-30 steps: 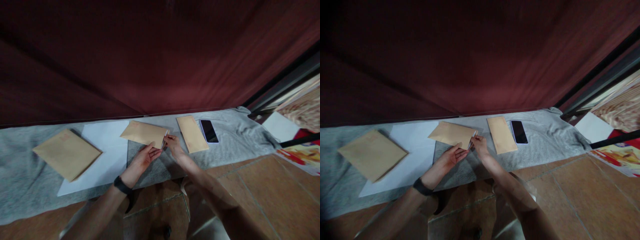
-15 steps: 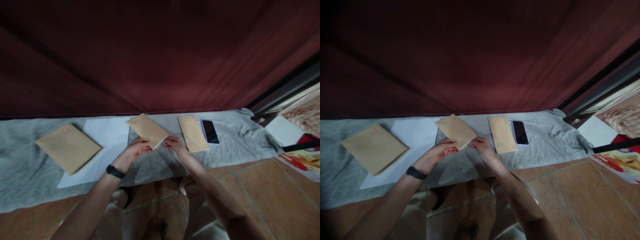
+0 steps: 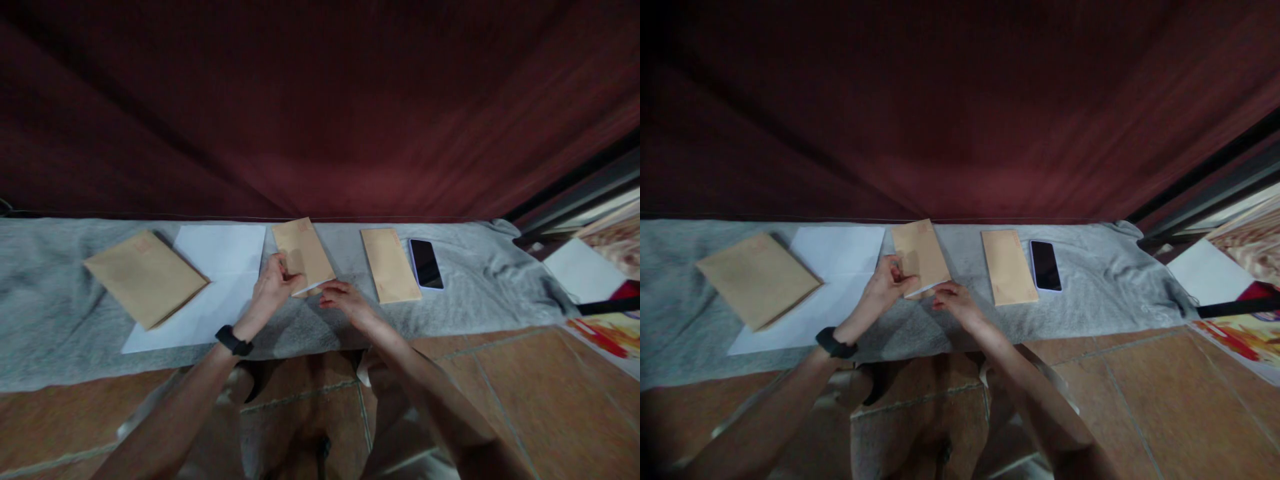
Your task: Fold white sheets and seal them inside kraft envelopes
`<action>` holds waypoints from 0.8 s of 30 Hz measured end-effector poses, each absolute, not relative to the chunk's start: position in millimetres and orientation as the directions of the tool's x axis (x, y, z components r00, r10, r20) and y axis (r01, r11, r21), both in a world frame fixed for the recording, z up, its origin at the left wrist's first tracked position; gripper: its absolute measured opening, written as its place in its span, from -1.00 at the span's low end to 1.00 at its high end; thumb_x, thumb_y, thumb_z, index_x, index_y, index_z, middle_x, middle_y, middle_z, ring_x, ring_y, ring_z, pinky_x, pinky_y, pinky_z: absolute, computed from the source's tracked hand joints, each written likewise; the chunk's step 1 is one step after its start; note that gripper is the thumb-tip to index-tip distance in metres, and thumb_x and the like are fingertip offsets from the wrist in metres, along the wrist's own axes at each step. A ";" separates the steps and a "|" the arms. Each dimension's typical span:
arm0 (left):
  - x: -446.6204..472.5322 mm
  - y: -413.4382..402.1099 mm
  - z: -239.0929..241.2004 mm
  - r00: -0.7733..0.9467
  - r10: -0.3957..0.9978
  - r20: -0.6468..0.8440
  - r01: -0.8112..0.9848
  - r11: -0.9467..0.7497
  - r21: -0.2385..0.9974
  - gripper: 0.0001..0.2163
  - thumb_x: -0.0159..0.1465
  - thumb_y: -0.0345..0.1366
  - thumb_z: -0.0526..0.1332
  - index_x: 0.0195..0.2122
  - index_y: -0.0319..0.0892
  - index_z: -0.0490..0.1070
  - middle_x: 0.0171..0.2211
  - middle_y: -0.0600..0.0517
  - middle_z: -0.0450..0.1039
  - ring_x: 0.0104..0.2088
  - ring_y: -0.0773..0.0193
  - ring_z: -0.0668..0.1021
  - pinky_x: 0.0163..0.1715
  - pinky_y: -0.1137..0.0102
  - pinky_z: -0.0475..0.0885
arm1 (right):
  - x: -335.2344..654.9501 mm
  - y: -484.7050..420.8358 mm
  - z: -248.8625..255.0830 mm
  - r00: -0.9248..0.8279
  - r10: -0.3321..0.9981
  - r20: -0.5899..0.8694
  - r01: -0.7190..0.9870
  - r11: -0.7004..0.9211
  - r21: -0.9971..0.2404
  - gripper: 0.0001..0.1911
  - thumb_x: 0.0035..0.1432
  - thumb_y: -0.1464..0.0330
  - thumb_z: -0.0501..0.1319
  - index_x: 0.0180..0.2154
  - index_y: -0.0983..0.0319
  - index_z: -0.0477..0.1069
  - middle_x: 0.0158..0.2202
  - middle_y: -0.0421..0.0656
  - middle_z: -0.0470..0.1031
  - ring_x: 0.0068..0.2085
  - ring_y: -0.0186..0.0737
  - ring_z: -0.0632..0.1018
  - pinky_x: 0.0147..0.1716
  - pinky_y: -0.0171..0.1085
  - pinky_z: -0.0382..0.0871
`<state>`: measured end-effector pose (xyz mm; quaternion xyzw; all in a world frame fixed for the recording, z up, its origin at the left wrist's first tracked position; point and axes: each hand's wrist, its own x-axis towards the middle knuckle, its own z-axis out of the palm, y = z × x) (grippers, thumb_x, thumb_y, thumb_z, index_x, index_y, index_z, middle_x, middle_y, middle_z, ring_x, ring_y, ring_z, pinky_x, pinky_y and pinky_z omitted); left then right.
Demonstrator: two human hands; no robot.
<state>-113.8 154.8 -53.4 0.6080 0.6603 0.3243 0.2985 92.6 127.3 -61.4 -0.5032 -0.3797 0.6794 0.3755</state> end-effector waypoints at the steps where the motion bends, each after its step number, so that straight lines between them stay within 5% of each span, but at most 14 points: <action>1: -110.7 151.4 -53.3 -0.021 0.997 0.079 0.680 -0.044 0.732 -0.33 0.07 -0.15 0.43 0.19 -0.14 0.27 -0.02 -0.09 0.47 0.02 0.02 0.54 -0.02 0.17 0.46 | 92.8 126.4 -60.5 -0.226 0.893 -0.390 -0.131 -0.425 -0.896 -0.90 -0.01 0.35 0.36 -0.35 0.18 0.57 -0.41 -0.22 0.57 -0.38 -0.27 0.57 -0.28 -0.23 0.55; 6: -105.2 140.5 -57.9 0.227 0.967 0.116 0.806 -0.253 0.535 -0.27 0.10 -0.20 0.41 0.30 -0.02 0.22 0.33 -0.12 0.18 0.32 -0.11 0.29 0.25 0.02 0.25 | 94.4 126.7 -59.8 -0.241 0.893 -0.381 -0.110 -0.415 -0.903 -0.87 -0.01 0.33 0.37 -0.33 0.16 0.58 -0.41 -0.25 0.56 -0.40 -0.28 0.55 -0.29 -0.24 0.55; 20: -112.3 136.4 -62.4 0.278 0.960 0.035 0.837 -0.260 0.482 -0.42 0.24 -0.21 0.28 0.29 -0.13 0.26 0.35 -0.17 0.15 0.35 -0.07 0.24 0.30 0.04 0.20 | 111.0 137.4 -52.4 -0.304 0.828 -0.470 0.077 -0.471 -0.879 -0.78 0.06 0.22 0.40 -0.29 0.22 0.60 -0.43 -0.17 0.60 -0.52 -0.32 0.53 -0.49 -0.32 0.47; 24: -112.5 136.5 -62.9 0.254 0.964 0.073 0.845 -0.258 0.467 -0.47 0.26 -0.16 0.28 0.25 -0.11 0.32 0.29 -0.15 0.23 0.33 -0.10 0.25 0.30 0.00 0.17 | 119.3 150.9 -53.3 -0.221 0.919 -0.327 0.074 -0.319 -0.945 -0.74 0.12 0.20 0.31 -0.25 0.24 0.59 -0.45 -0.19 0.58 -0.52 -0.34 0.50 -0.50 -0.36 0.41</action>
